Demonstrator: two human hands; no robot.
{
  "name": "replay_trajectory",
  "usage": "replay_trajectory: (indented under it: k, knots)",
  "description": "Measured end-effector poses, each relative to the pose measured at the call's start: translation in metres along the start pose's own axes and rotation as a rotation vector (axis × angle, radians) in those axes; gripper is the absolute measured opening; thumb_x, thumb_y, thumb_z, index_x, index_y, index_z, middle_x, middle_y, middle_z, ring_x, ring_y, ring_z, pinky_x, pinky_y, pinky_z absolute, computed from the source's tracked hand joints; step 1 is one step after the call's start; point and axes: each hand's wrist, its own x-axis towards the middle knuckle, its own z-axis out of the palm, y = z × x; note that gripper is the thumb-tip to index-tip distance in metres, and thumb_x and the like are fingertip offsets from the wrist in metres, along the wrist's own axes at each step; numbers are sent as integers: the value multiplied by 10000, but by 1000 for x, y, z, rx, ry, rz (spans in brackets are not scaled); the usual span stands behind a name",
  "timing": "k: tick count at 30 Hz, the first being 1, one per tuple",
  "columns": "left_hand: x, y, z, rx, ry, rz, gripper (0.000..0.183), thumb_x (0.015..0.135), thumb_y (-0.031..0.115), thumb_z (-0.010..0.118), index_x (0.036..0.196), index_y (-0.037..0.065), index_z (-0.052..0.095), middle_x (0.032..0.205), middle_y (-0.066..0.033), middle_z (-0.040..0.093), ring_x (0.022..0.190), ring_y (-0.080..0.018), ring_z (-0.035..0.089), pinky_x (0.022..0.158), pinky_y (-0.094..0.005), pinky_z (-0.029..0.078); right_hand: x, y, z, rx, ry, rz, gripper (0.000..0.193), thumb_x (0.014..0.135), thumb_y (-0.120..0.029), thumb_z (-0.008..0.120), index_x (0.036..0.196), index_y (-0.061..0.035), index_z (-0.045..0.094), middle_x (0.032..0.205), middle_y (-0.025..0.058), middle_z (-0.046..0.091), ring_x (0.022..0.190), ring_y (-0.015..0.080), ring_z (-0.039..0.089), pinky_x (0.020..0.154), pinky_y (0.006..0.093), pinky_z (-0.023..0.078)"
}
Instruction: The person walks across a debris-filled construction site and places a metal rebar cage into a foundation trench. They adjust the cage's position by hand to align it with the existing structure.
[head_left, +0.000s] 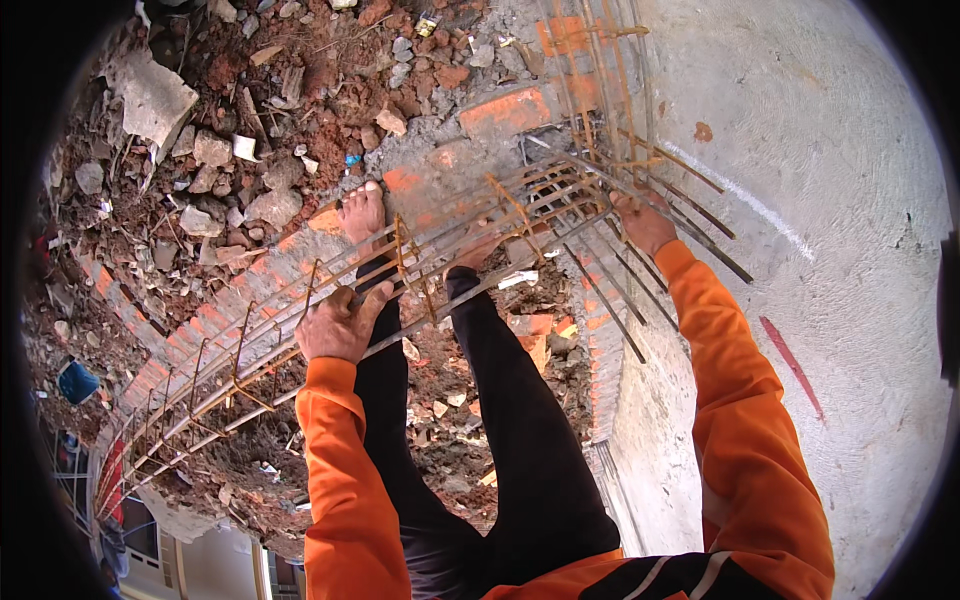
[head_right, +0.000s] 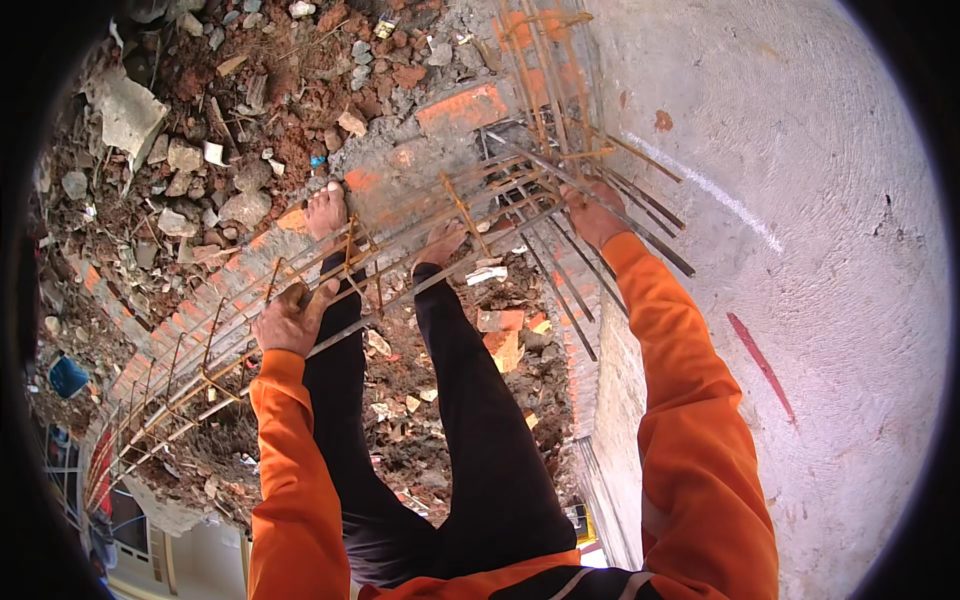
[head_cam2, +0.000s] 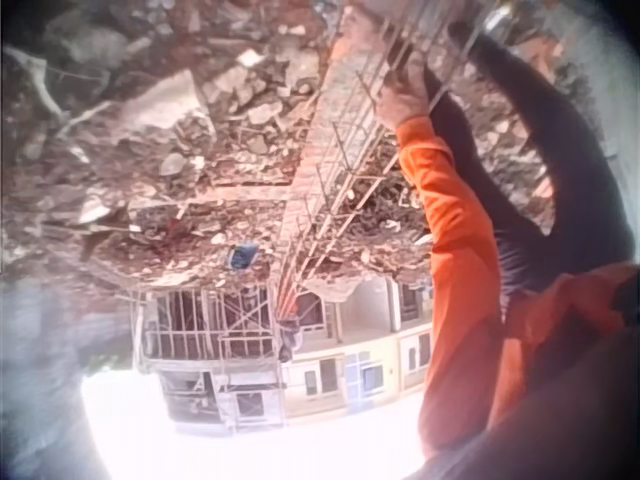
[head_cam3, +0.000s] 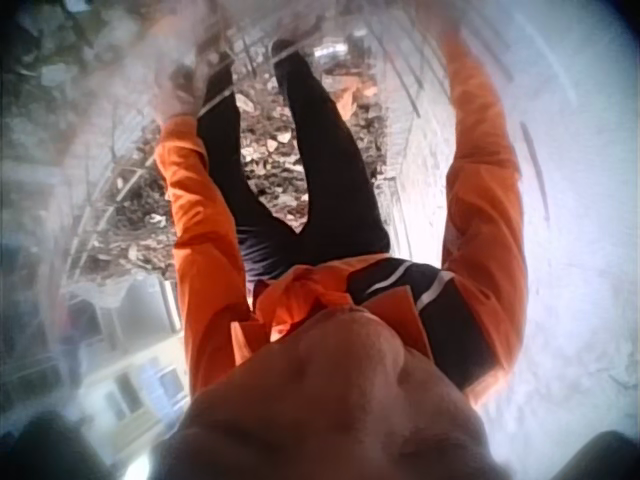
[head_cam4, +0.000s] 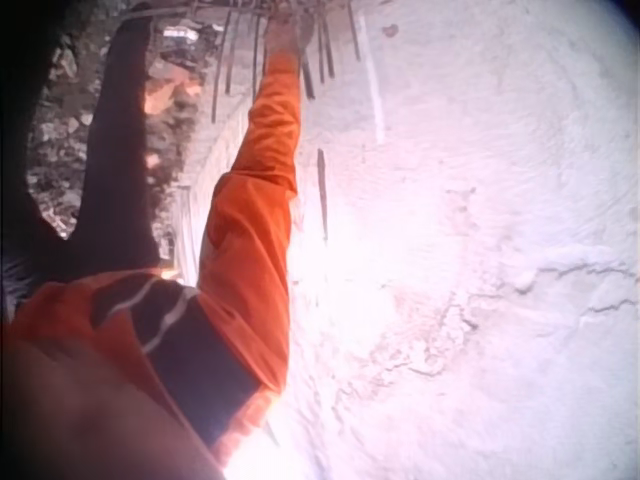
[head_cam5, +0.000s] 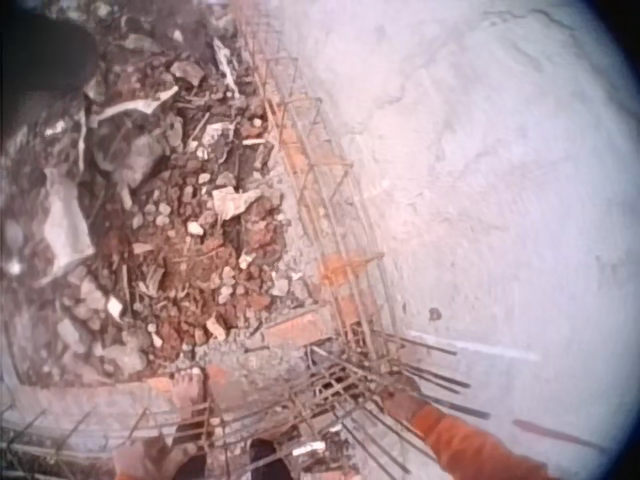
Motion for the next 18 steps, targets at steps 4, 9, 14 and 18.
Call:
replay_trajectory:
  k: [4,9,14,18]
  knots:
    - [0,-1,-3,18,-48,-26,767,717,815,423,765,87,660,700,-131,655,734,-333,642,721,-422,483,3,-3,-4,71,-44,-24,416,855,-441,517,956,-61,653,901,206,647,868,390,599,806,434,465]
    - [0,-3,-4,83,-59,-11,766,726,810,414,773,86,659,700,-140,653,738,-346,640,718,-428,483,-7,5,-10,100,1,-106,367,860,-381,489,914,-48,634,831,200,636,812,381,593,740,439,451]
    - [-3,-4,-3,56,-43,24,781,724,820,398,792,86,657,707,-150,650,755,-350,640,719,-436,480,-20,22,-31,101,-21,-303,293,867,-301,476,849,-33,593,724,179,592,695,318,565,650,401,423]
    - [-17,1,-16,60,-41,30,761,734,805,413,764,80,645,676,-147,634,719,-353,630,691,-436,474,-43,-1,-72,-9,-174,-214,155,845,-140,440,930,-60,542,878,171,576,821,321,532,785,396,391]
